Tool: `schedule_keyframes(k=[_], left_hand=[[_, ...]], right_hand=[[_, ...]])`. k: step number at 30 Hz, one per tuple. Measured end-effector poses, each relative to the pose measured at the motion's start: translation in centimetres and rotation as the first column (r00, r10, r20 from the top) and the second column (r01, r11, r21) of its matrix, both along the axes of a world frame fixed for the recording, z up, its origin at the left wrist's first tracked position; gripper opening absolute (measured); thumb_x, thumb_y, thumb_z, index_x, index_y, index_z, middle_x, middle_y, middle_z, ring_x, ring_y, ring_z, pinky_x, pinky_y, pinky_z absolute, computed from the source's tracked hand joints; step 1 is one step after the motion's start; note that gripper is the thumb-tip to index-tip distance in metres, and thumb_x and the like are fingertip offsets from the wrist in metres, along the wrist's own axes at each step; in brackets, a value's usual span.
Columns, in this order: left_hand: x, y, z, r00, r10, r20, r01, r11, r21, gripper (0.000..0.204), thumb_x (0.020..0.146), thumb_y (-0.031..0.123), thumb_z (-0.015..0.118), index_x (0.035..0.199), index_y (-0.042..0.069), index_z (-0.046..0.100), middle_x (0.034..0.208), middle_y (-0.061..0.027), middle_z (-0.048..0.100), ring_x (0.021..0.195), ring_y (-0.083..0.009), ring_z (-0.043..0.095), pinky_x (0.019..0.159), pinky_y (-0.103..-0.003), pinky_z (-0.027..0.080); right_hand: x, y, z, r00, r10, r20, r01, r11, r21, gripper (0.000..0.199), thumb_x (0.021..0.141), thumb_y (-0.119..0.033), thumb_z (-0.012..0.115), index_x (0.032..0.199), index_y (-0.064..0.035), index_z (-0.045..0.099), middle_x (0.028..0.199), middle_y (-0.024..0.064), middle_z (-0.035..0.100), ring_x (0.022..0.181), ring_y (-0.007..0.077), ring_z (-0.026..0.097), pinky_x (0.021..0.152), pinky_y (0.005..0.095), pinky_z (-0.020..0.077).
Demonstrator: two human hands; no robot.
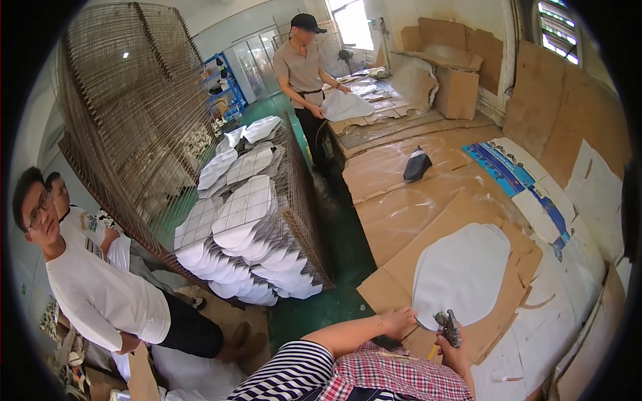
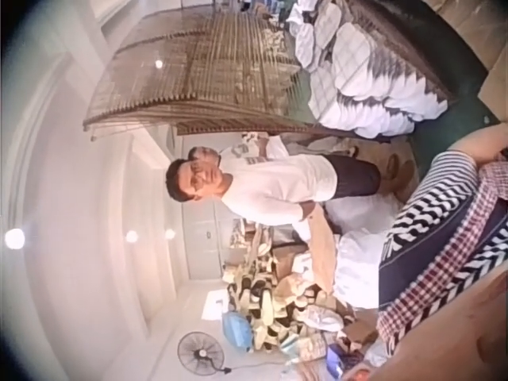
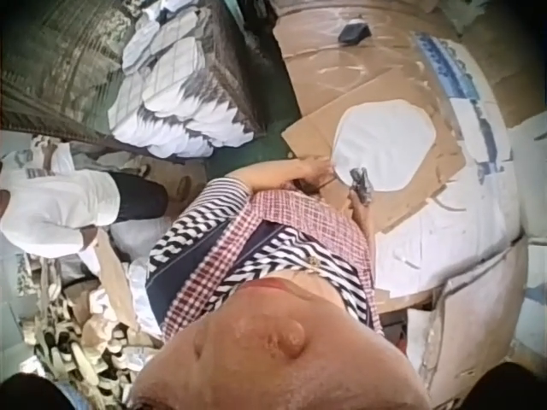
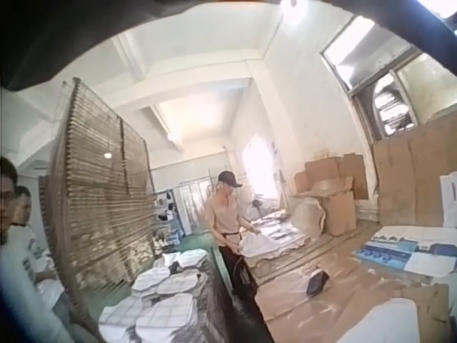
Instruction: Apply adhesive to foam cushions and assemble them with fabric covers.
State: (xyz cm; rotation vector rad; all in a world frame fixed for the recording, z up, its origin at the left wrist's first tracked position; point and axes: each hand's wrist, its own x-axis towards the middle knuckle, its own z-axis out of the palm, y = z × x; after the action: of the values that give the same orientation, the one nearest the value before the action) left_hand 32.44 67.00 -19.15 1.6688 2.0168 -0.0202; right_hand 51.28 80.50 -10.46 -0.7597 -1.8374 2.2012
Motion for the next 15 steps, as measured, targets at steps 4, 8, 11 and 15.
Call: schedule_keyframes(k=[4, 8, 11, 15], left_hand=[[-0.2, -0.5, 0.7, 1.0, 0.026, -0.002, -0.026, 1.0, 0.0, 0.054, 0.073, 0.024, 0.064, 0.121, 0.006, 0.046, 0.137, -0.006, 0.03, 0.127, -0.0259, 0.029, 0.095, -0.045, 0.042], [-0.4, -0.1, 1.6, 0.998, 0.033, 0.05, -0.03, 0.998, -0.063, 0.058, 0.07, 0.025, 0.068, 0.122, 0.008, 0.047, 0.141, -0.006, 0.028, 0.129, -0.0257, 0.027, 0.094, -0.047, 0.042], [-0.3, 0.0, 1.0, 0.995, 0.063, 0.074, -0.059, 0.997, -0.059, 0.06, 0.07, 0.026, 0.069, 0.123, 0.01, 0.047, 0.142, -0.0053, 0.027, 0.13, -0.0249, 0.027, 0.094, -0.045, 0.042], [-0.6, -0.5, -3.8, 0.999, 0.031, 0.037, -0.032, 0.999, 0.032, 0.061, 0.069, 0.026, 0.07, 0.124, 0.012, 0.047, 0.142, -0.0044, 0.027, 0.13, -0.0244, 0.027, 0.094, -0.044, 0.043]], right_hand=[[-0.3, 0.1, 0.0, 1.0, 0.027, 0.008, -0.027, 1.0, 0.002, 0.054, 0.08, -0.002, 0.061, 0.13, -0.0044, 0.039, 0.091, 0.0045, 0.058, 0.073, 0.0104, 0.056, 0.053, 0.0223, 0.0477], [-0.1, 0.0, 0.2, 1.0, 0.014, 0.004, -0.014, 1.0, 0.007, 0.054, 0.08, -0.002, 0.061, 0.129, -0.0051, 0.039, 0.09, 0.0043, 0.058, 0.073, 0.0101, 0.056, 0.053, 0.0221, 0.0471], [-0.1, 0.0, 0.2, 1.0, 0.002, 0.004, -0.002, 1.0, -0.002, 0.055, 0.079, -0.002, 0.061, 0.13, -0.0051, 0.039, 0.089, 0.0043, 0.058, 0.073, 0.01, 0.056, 0.053, 0.0221, 0.0468], [0.1, -0.3, -0.2, 0.999, -0.038, 0.003, 0.038, 0.999, -0.026, 0.059, 0.079, -0.003, 0.062, 0.132, -0.0048, 0.037, 0.089, 0.0041, 0.059, 0.072, 0.0102, 0.056, 0.053, 0.0225, 0.0474]])
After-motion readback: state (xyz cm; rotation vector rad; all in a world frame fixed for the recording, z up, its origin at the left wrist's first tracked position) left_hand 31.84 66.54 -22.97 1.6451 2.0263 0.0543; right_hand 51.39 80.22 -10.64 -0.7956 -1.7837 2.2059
